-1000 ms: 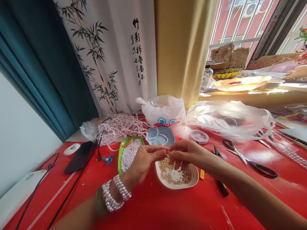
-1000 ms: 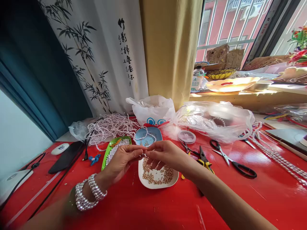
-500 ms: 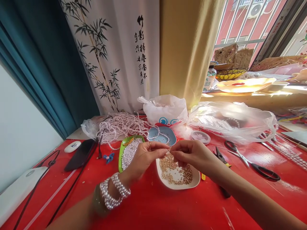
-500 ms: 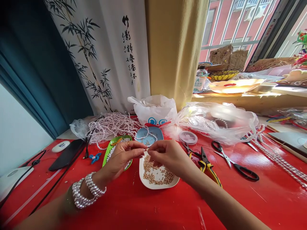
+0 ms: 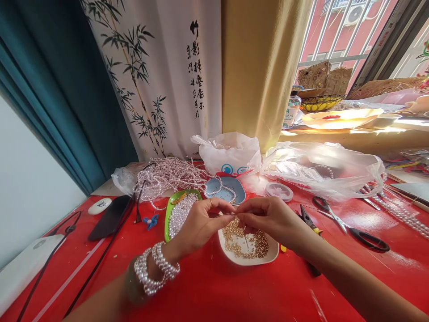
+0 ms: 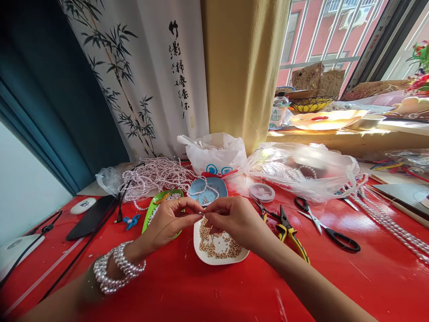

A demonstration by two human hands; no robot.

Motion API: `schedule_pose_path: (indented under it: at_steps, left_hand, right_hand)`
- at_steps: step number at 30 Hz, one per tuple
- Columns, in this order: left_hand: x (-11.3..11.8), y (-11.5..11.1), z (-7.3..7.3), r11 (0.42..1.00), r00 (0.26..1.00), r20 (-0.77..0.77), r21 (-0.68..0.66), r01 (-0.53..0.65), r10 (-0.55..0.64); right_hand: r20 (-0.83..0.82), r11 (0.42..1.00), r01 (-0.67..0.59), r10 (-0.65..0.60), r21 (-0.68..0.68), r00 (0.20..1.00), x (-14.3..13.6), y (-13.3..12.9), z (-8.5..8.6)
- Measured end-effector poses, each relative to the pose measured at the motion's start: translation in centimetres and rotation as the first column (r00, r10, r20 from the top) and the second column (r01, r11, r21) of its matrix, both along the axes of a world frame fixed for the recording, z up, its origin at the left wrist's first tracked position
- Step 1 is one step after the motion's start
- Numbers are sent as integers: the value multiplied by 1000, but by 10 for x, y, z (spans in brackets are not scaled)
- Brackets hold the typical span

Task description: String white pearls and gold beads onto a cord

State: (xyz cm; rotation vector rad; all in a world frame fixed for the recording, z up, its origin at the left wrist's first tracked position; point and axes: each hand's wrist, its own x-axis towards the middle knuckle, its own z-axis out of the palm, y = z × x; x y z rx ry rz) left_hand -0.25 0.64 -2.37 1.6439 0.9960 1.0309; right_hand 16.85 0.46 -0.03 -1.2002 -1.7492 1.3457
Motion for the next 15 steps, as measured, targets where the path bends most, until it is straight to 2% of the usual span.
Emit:
schedule_pose_path:
  at_steps: [8, 15]
  left_hand:
    - [0, 3, -2, 998, 998, 56, -58, 18, -15]
    - [1, 2, 1, 1000, 1000, 18, -20, -3, 3]
  right_hand:
    - [11, 998, -23, 22, 54, 1000, 2, -1, -1]
    - [81, 995, -18, 11, 94, 997, 1, -4, 3]
